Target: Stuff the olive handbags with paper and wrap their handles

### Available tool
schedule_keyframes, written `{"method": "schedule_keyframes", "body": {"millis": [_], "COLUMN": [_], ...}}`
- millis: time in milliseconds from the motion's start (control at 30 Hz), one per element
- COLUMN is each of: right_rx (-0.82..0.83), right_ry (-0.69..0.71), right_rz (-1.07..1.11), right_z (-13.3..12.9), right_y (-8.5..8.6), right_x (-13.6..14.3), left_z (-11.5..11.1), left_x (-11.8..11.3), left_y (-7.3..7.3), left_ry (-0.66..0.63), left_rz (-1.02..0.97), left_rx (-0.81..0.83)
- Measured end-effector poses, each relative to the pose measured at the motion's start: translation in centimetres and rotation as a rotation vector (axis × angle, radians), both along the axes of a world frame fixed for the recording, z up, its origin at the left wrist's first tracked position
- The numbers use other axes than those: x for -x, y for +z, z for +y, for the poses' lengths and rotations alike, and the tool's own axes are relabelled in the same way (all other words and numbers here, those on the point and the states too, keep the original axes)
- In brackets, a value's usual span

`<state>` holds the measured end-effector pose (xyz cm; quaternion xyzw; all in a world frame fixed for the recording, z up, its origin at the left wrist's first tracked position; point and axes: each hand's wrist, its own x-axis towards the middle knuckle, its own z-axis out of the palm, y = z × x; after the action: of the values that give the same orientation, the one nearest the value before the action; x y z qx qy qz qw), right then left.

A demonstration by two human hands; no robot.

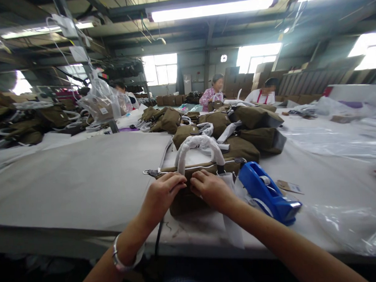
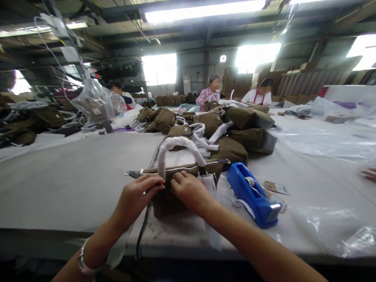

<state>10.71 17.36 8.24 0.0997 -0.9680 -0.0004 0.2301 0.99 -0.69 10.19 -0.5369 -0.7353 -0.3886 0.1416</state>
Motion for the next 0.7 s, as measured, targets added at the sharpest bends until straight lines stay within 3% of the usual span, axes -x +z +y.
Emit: {"method": "schedule_keyframes", "body": {"millis": [167,333,500,700], "right_rx": [0.101,0.600,0.985,1.054], "right_ry": [-0.031,-0.087,-0.073,-0.015], "right_rz": [0.106,0.222,0.193,0.225], "right_z": [0.0,0.0,-0.5,-1.4], "right_y": [-1.0,-0.7,-0.3,-0.1], "right_x": [0.1,-0.8,-0.8,-0.7], "left_z": [-0.1,0.0,0.2,0.7], "left_x": [0.1,-0.2,-0.5,-0.8], "left_y": [-0.2,0.2,0.4,0.0], "left_ry": [0.048,0.084,0.095,0.079], "left_rz": [0.103,0.038,-0.223,-0.465], "left_rx": [-0.057,-0.129,-0.248,-0.272]}}
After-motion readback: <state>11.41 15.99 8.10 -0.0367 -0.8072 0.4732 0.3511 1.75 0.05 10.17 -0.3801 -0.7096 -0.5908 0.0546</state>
